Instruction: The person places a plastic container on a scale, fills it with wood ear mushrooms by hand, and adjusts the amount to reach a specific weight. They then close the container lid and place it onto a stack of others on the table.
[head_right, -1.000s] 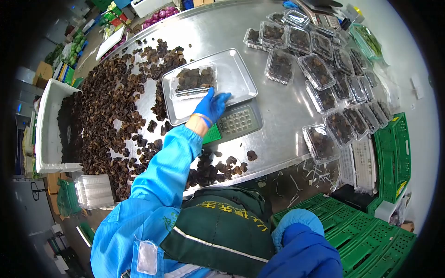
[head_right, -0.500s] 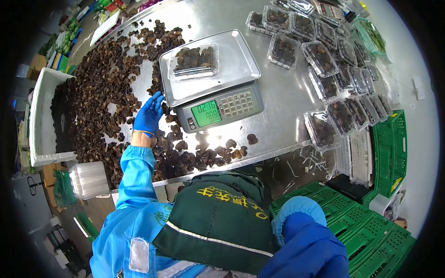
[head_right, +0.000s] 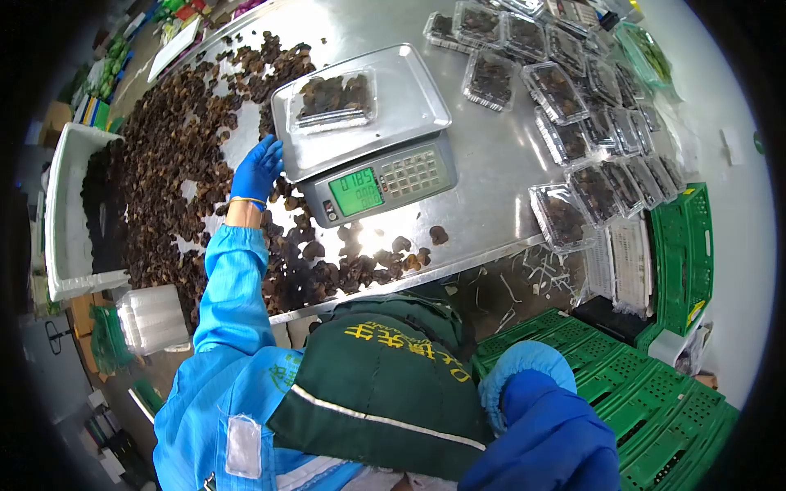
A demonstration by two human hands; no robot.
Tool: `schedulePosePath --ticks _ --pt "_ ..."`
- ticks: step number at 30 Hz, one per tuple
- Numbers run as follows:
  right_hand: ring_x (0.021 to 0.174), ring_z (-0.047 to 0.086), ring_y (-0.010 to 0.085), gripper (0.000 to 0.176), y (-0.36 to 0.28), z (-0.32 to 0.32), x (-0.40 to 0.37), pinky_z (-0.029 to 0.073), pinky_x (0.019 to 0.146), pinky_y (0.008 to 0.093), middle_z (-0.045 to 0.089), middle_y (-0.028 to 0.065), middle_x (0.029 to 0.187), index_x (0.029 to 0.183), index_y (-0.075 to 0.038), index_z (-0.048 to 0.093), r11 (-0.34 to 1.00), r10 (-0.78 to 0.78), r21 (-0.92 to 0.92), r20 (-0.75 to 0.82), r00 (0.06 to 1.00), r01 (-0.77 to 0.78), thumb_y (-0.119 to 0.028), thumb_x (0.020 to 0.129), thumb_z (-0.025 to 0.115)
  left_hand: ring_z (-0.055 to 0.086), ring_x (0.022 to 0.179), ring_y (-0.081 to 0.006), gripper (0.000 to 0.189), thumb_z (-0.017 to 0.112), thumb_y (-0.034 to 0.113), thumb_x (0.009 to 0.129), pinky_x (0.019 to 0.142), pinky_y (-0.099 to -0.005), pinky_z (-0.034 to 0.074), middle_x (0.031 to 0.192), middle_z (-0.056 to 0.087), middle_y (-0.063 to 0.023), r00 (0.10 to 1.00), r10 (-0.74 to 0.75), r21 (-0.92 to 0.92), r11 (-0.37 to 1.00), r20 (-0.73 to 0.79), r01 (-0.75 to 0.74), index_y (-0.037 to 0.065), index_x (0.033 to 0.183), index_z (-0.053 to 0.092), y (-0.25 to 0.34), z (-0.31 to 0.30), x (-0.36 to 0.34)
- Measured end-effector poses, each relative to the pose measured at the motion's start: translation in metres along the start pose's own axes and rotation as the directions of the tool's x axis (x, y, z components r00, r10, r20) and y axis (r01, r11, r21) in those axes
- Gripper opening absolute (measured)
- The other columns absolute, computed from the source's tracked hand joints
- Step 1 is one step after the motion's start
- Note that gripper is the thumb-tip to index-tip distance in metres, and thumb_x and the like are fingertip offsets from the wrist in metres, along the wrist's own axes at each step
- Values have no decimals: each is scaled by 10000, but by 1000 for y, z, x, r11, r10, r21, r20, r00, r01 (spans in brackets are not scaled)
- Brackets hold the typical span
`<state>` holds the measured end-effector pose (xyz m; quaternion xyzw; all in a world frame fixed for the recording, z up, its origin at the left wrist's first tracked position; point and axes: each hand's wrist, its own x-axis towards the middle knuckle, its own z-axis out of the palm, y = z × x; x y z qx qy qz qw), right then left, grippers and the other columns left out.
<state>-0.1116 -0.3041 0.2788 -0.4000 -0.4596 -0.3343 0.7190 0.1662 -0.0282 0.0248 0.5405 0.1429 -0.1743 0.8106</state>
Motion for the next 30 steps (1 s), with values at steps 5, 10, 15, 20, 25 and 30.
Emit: schedulePosePath --ticks 5,10,15,20,25,30 --pt "500 543 162 256 -26 2 5 477 389 246 571 95 742 895 -53 562 988 -46 -154 -82 996 33 -249 807 423 530 882 -159 460 564 190 779 689 -292 444 1048 530 -75 986 155 320 939 -66 -126 49 1184 396 -9 10 39" --pt "493 546 173 289 -54 -9 3 499 397 272 571 96 766 923 -25 537 964 -97 -255 -49 994 82 -253 811 400 547 738 -170 421 607 135 748 634 -279 463 939 572 -65 997 47 272 962 -63 -28 21 1118 442 -7 38 50" --pt "567 520 205 270 -80 -34 -1 460 435 292 550 57 853 979 -145 542 947 157 -293 52 986 -135 -306 792 435 526 592 -204 133 540 95 745 503 -260 453 731 571 -87 906 -350 -299 861 238 411 26 858 551 1 65 49" --pt "663 498 229 289 -100 -53 -17 425 471 316 540 12 959 1027 -282 555 967 33 -257 104 994 -5 -372 761 486 511 749 -156 170 505 97 765 629 -234 453 840 558 -86 855 -271 -74 939 442 335 28 921 516 -31 132 56" --pt "462 531 180 307 -101 -58 -18 490 385 273 551 115 722 910 -25 542 964 -2 -262 -141 990 -35 -276 809 397 506 851 -268 366 586 157 764 717 -317 455 946 506 -190 733 -168 -291 842 660 455 -46 1036 448 -28 316 50" --pt "574 524 208 277 -69 -76 0 468 435 300 549 63 837 960 -158 555 978 -15 -209 -41 999 6 -334 770 456 533 893 -230 317 525 243 813 756 -328 446 961 548 -120 729 -129 -59 972 672 226 77 1073 455 -35 373 25"
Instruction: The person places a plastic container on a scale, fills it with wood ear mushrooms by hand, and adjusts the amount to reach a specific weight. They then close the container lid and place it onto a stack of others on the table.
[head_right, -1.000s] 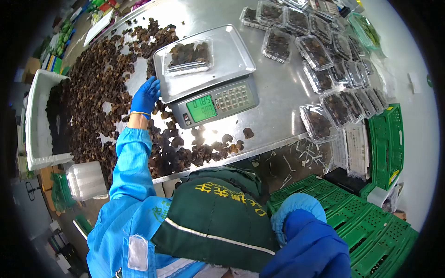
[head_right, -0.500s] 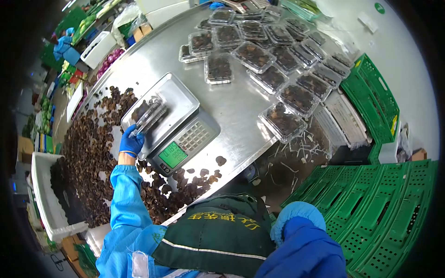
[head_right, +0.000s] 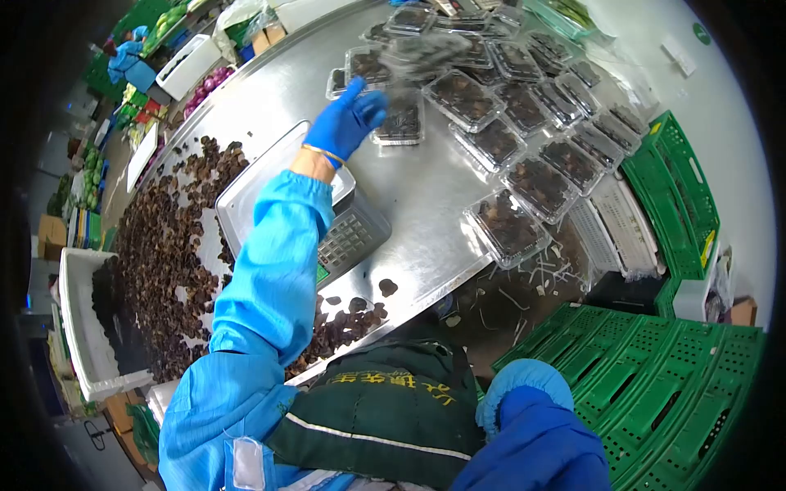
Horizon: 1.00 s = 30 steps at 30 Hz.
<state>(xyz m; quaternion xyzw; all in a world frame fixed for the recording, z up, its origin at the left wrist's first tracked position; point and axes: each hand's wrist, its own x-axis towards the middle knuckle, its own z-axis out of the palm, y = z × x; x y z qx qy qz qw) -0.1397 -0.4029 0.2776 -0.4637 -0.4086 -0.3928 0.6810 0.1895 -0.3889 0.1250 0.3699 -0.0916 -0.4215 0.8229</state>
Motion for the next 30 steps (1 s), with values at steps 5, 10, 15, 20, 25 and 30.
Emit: schedulePosePath --ticks 5,10,15,20,25,30 --pt "683 515 242 323 5 -5 -20 443 509 332 552 12 935 1022 -281 558 996 -87 25 69 994 86 -421 737 499 522 888 -118 372 467 247 837 725 -239 410 1067 541 -25 993 28 381 924 -116 18 78 1167 449 2 -61 -86" --pt "664 511 245 332 51 6 -11 441 502 338 549 2 930 1052 -272 544 905 -327 333 147 934 265 -415 763 465 517 902 -111 309 484 205 827 740 -235 398 1041 559 -36 768 482 693 718 -422 -70 59 1096 517 75 -161 -220" --pt "657 509 245 332 89 36 -4 434 469 336 544 0 929 1057 -262 542 872 -299 433 97 949 230 -415 779 445 516 945 -148 276 522 47 792 822 -259 414 1033 552 -95 258 954 982 117 -153 150 -20 1060 517 141 -249 -408" --pt "645 509 235 324 112 70 3 425 435 319 540 -4 917 1056 -258 544 858 -141 507 80 987 82 -405 787 439 451 1033 -325 481 519 259 776 841 -377 380 1151 448 -203 29 997 223 -44 71 974 37 1187 406 151 -284 -595" --pt "582 512 199 301 133 92 8 413 394 284 531 6 926 1063 -241 538 774 -132 633 183 974 -14 -349 798 445 500 958 -336 401 431 289 805 791 -391 403 1094 506 -157 -171 830 -77 154 -531 985 82 1146 467 120 -349 -719" --pt "438 467 150 290 140 112 15 382 339 255 523 27 931 1066 -232 535 667 5 709 300 954 -226 -292 791 461 540 890 -312 309 423 260 811 759 -377 422 989 558 -146 -124 882 121 199 -454 972 122 1061 543 108 -348 -741"
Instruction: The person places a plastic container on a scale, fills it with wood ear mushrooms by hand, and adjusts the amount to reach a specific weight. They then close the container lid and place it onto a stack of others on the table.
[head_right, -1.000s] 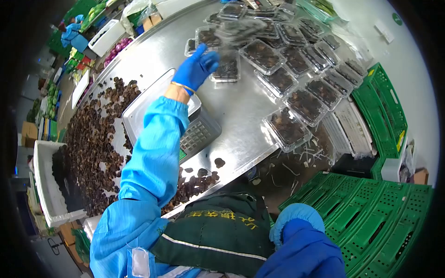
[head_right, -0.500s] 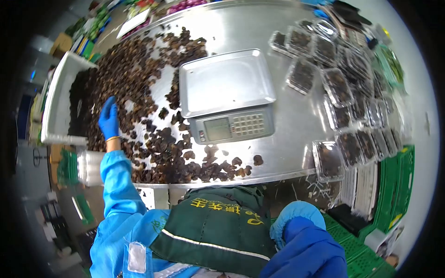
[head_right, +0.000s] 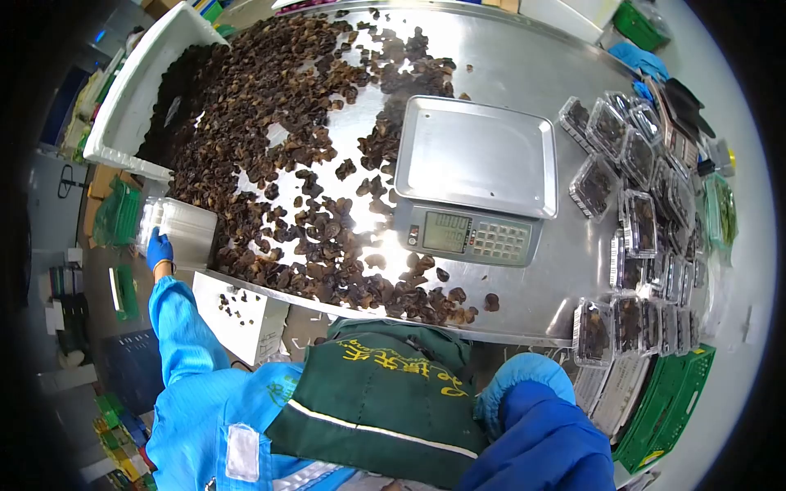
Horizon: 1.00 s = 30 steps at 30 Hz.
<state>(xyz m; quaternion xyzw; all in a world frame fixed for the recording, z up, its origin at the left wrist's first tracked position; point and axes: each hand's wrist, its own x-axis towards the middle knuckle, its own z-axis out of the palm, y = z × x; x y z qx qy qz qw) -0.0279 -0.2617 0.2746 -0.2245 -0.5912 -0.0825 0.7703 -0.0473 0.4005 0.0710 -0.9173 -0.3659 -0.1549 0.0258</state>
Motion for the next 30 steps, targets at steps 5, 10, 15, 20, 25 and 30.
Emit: schedulePosePath --ticks 5,10,15,20,25,30 --pt "384 438 128 294 12 3 -1 353 306 234 519 46 934 1074 -213 529 999 -27 28 10 1000 27 -250 789 471 581 824 -266 259 523 220 769 715 -325 443 904 600 -120 998 -33 -54 998 60 36 100 991 583 -23 13 12" --pt "376 429 124 304 17 4 1 349 300 231 517 63 938 1087 -203 518 993 -67 106 72 995 59 -234 787 479 560 684 -131 222 671 48 639 651 -244 438 774 613 -59 996 -92 -610 789 -5 70 35 839 575 -36 14 25" --pt "412 450 135 314 20 8 -1 365 312 234 516 68 933 1098 -209 511 993 -121 10 66 990 121 -227 786 485 550 860 -150 220 548 -46 733 789 -258 426 962 581 -91 959 -20 -766 606 -283 -214 -17 951 544 28 -11 22" --pt "433 461 148 320 24 7 -1 381 327 241 517 67 930 1103 -221 507 995 -78 68 103 992 71 -226 783 492 520 950 -162 258 523 -30 759 847 -271 391 1013 562 -67 845 328 -697 479 -421 -533 25 1009 553 222 -57 -43" --pt "636 520 208 323 19 7 -10 439 446 287 522 45 934 1105 -264 504 950 -194 -236 66 979 204 -294 784 493 515 650 -139 416 471 -136 644 541 -261 416 769 540 -57 655 680 -851 88 -328 -518 85 980 577 390 -43 -127" --pt "701 518 231 309 14 -4 -16 445 478 305 526 14 935 1079 -291 520 921 -260 -264 132 956 287 -377 789 458 526 682 -247 286 531 74 688 593 -338 427 755 559 -41 358 859 -641 47 -366 -766 176 953 569 492 -13 -185"
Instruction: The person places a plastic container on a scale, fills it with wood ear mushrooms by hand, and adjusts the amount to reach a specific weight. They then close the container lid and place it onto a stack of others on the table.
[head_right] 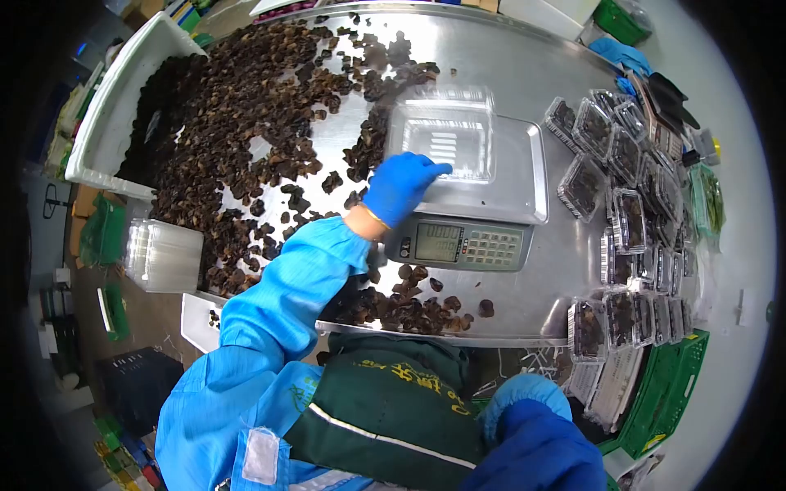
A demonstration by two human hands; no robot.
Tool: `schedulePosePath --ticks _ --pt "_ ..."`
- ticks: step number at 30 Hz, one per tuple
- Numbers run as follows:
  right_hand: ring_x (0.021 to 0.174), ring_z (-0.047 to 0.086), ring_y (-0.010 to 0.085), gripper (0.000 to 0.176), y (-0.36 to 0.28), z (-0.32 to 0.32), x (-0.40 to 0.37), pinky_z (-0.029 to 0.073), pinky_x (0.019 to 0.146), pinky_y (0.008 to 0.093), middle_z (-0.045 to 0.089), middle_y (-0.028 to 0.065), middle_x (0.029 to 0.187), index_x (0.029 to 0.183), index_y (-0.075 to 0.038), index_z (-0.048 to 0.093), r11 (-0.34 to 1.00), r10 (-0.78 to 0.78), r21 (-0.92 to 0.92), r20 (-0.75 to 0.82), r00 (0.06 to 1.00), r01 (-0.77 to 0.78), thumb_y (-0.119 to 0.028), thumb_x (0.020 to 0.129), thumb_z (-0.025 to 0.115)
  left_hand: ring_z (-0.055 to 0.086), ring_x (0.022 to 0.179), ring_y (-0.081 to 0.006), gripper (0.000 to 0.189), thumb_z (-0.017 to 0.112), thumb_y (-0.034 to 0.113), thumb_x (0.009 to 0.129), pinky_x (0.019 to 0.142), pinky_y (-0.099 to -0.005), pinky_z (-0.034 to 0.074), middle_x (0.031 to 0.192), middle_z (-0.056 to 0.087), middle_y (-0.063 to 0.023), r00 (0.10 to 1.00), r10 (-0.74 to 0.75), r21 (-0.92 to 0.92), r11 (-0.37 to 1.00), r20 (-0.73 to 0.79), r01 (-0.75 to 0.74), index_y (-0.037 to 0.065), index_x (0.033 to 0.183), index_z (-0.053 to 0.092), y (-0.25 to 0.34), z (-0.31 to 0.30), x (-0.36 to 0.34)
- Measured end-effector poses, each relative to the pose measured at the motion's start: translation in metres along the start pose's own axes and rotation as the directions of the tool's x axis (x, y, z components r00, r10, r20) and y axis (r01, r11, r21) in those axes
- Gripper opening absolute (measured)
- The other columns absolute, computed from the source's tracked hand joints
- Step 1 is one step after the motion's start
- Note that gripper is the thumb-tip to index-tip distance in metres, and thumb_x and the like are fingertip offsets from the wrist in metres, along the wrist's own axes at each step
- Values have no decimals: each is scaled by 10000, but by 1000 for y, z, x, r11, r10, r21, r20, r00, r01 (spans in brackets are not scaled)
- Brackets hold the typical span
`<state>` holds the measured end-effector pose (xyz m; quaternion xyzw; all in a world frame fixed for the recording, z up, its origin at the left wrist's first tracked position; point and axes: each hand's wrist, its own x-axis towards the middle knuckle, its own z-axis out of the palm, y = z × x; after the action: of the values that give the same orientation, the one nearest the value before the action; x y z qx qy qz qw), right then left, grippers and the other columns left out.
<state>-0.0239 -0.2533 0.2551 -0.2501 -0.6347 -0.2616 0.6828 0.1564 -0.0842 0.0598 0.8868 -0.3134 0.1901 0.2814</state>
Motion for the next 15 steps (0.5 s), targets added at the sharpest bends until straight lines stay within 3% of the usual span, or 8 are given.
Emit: schedulePosePath --ticks 2,5,8,10,11,13,14,15 --pt "688 517 227 309 5 -8 -4 442 468 303 526 8 936 1069 -294 527 991 -132 17 21 991 132 -397 789 447 536 787 -260 363 612 117 659 684 -341 433 884 571 -71 991 4 -136 991 131 14 156 1016 552 3 9 6" --pt "665 515 221 297 2 -13 -10 439 451 303 524 6 938 1059 -298 533 993 0 115 -42 999 5 -394 795 438 522 876 -288 442 642 142 642 772 -352 415 997 545 -112 993 0 -337 941 -114 -38 124 1068 527 -1 4 6" --pt "621 510 211 292 25 -15 0 433 432 303 523 16 940 1053 -294 538 928 328 236 -161 931 -287 -387 790 450 456 1035 -287 508 649 156 651 867 -361 368 1099 500 -121 972 -182 -312 941 -150 128 112 1130 485 -55 -16 -17" --pt "586 507 208 278 61 -19 3 432 423 301 516 36 962 1046 -292 542 938 255 254 -48 966 -235 -364 790 464 430 1061 -300 503 650 191 651 905 -353 335 1122 478 -138 882 -357 -182 932 -306 314 95 1118 489 -118 -24 -50" --pt "586 507 208 278 68 -21 -1 432 423 301 516 36 962 1046 -292 542 934 257 268 -43 965 -236 -364 790 464 420 1077 -302 544 679 245 630 913 -351 326 1139 465 -148 856 -436 109 871 -278 479 65 1106 486 -169 -30 -71" --pt "578 505 226 280 71 -27 -12 420 424 309 504 61 989 1064 -295 529 929 230 295 16 973 -224 -333 793 471 428 1047 -345 693 724 302 568 887 -378 348 1124 449 -199 727 -566 23 783 -388 622 31 1133 428 -223 -80 -103" --pt "578 505 226 280 64 -32 -11 420 424 309 504 61 989 1064 -295 529 925 233 304 16 972 -227 -333 793 471 408 1023 -365 749 727 354 533 848 -377 370 1129 386 -222 697 -554 225 686 -457 692 -9 1112 421 -242 -110 -116" --pt "581 504 240 292 54 -37 -7 415 426 315 497 78 997 1085 -298 513 727 597 343 114 794 -595 -313 798 468 399 1026 -394 829 739 403 498 859 -393 365 1171 337 -238 575 -638 311 486 -513 817 3 1135 391 -277 -127 -139"
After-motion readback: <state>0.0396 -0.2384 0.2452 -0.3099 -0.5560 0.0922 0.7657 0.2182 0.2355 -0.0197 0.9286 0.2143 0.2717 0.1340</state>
